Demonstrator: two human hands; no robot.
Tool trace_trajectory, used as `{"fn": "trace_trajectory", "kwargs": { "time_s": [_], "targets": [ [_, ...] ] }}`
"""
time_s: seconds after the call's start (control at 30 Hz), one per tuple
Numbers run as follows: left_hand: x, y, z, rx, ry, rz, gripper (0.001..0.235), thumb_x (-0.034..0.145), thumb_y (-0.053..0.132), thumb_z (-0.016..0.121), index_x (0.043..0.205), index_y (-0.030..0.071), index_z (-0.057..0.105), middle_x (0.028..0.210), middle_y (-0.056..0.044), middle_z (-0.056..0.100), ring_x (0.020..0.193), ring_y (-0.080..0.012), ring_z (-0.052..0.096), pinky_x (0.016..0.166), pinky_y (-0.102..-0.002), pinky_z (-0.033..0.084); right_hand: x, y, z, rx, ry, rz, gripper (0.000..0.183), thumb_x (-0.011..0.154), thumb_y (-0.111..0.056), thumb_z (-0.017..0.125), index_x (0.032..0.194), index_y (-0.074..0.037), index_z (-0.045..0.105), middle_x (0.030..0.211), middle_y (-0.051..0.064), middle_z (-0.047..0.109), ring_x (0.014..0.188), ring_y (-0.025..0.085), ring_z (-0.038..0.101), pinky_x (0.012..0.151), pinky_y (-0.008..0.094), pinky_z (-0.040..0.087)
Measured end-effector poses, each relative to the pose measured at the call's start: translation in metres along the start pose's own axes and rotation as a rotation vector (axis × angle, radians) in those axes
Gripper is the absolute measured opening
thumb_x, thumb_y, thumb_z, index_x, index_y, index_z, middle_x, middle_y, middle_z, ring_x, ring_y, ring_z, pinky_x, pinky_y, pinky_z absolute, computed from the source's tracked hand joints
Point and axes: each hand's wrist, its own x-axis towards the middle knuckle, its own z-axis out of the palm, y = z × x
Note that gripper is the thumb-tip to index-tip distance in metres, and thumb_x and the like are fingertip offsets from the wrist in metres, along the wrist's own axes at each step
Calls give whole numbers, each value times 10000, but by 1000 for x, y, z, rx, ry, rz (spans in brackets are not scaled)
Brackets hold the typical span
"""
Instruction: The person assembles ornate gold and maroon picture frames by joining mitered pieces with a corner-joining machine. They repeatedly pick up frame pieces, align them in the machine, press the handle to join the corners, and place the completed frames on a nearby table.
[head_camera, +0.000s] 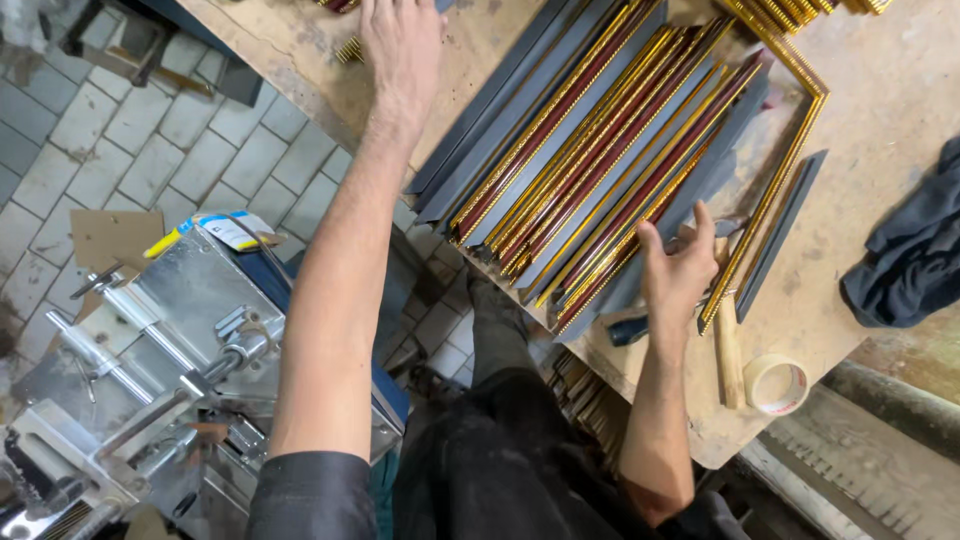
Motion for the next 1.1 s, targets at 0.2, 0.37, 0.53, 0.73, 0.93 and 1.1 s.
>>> {"fn": "trace_trajectory", "kwargs": {
  "time_s": [0.2, 0.37, 0.53, 0.73, 0.93, 1.1],
  "targets": [
    [-35, 43, 13, 342, 24, 122, 202, 932, 159, 735, 1082, 48, 656, 1092, -120, 692, 976, -256, 693, 894, -378, 516, 14, 6, -26, 581, -70, 441, 411, 997, -39, 661, 1361, -21, 472, 915, 56, 640, 662, 129, 596, 547, 268, 471],
    [-31, 46, -57, 112, 218, -113, 359, 898, 240, 674, 1187, 59, 561, 1013, -95, 703, 863, -233, 707, 775, -426, 524, -29, -28, -50, 636, -64, 108, 389, 1032, 35, 548, 1346, -59, 338, 1088, 92, 626, 720, 167, 662, 570, 284, 521],
    [-208, 34, -197, -546, 258, -304, 440, 1107, 226, 650, 1443, 81, 407, 1110, -40, 664, 853, -222, 717, 658, -351, 535, -94, -80, -47, 615, -196, -125, 719, 954, 87, 484, 1627, -41, 266, 1248, 151, 606, 734, 153, 588, 594, 299, 471],
    [-555, 7, -322, -91, 81, -386, 620, 975, 2, 689, 1499, 307, 564, 1038, 7, 620, 732, -183, 671, 549, -333, 523, -262, -149, -25, 8, -628, -819, 508, 976, 52, 662, 1461, -96, 634, 1215, 158, 660, 1009, 283, 678, 854, 394, 569],
    [-653, -37, -324, 183, 87, -613, 453, 915, 278, 789, 1356, 243, 693, 1274, -117, 580, 1204, -367, 508, 901, -500, 420, -354, -185, 58, -166, -632, -1102, 500, 937, -65, 768, 1428, -142, 712, 1128, 97, 619, 1027, 290, 614, 866, 411, 512],
    [-626, -84, -279, 82, 297, -678, 271, 908, 378, 840, 1127, 256, 735, 1188, -68, 548, 1132, -290, 480, 882, -468, 358, -366, -179, 97, -140, -454, -1148, 346, 1003, -199, 762, 1345, -171, 709, 1277, 106, 547, 1171, 320, 472, 970, 447, 371]
  ]
}}
